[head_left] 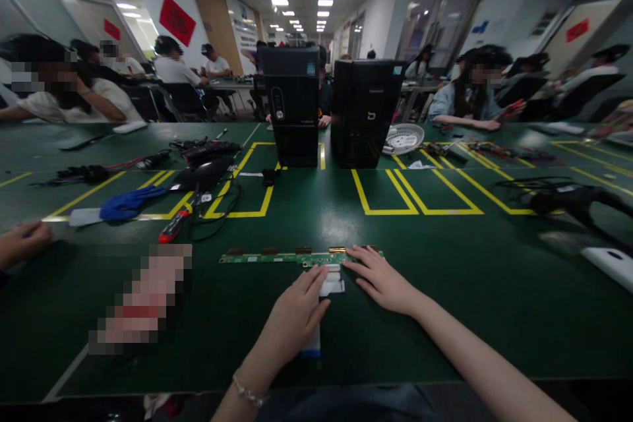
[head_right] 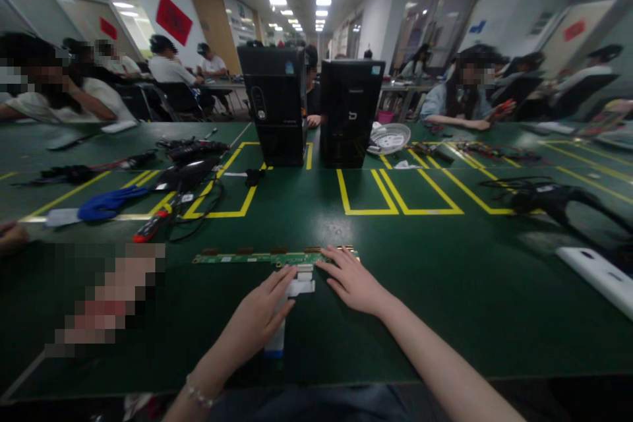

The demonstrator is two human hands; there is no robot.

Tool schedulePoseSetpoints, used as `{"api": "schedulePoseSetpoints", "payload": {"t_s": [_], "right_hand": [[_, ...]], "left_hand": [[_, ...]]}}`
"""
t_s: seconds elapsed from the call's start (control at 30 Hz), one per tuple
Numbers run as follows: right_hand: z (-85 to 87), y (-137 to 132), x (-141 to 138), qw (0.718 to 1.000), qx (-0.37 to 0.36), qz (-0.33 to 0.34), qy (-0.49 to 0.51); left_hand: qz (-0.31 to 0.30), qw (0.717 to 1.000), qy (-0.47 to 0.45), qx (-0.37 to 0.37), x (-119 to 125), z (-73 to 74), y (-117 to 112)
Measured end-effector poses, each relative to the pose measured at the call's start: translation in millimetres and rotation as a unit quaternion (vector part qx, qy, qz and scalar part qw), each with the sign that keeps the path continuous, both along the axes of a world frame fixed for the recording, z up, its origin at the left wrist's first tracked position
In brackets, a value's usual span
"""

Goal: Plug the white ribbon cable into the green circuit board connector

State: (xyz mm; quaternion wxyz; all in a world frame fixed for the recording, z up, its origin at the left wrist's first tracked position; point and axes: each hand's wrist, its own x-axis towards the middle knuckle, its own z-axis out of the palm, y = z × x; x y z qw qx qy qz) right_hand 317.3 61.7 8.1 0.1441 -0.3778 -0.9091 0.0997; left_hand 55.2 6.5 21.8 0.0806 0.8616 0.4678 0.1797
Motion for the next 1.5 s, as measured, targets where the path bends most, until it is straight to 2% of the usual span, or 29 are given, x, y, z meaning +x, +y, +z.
{"api": "schedulePoseSetpoints", "payload": {"t_s": [0.17, 0.37, 0.47, 0.93, 1.1, 1.3, 1.4, 1.5], "right_hand": [[9.1, -4, -8, 0.999, -0.006, 0.032, 0.005], [16.5, -8, -17, 0.996, -0.051, 0.071, -0.018], [15.8, -8, -19, 0.995, -0.062, 0.069, -0.028], [17.1, -14, -15, 0.996, -0.062, 0.055, -0.040], [14.5, -31, 2, 0.996, -0.062, -0.009, -0.066], [-16.6, -51, 54, 0.985, 0.011, -0.156, -0.068], [-35.9, -64, 91, 0.960, 0.057, -0.262, -0.081], [-50.2, -78, 128, 0.916, 0.084, -0.377, -0.108]], "left_hand": [[0.083, 0.996, -0.022, 0.028, -37, -4.1, -7], [0.119, 0.991, -0.023, 0.062, -70, -27.5, -15], [0.129, 0.989, -0.016, 0.069, -73, -32.7, -16], [0.124, 0.990, -0.001, 0.061, -69, -30.2, -13], [0.128, 0.990, 0.001, 0.065, -67, -27.6, -15], [0.132, 0.989, 0.012, 0.062, -64, -26.3, -17], [0.133, 0.989, 0.014, 0.067, -65, -28.3, -17], [0.129, 0.989, 0.018, 0.072, -66, -32.4, -15]]}}
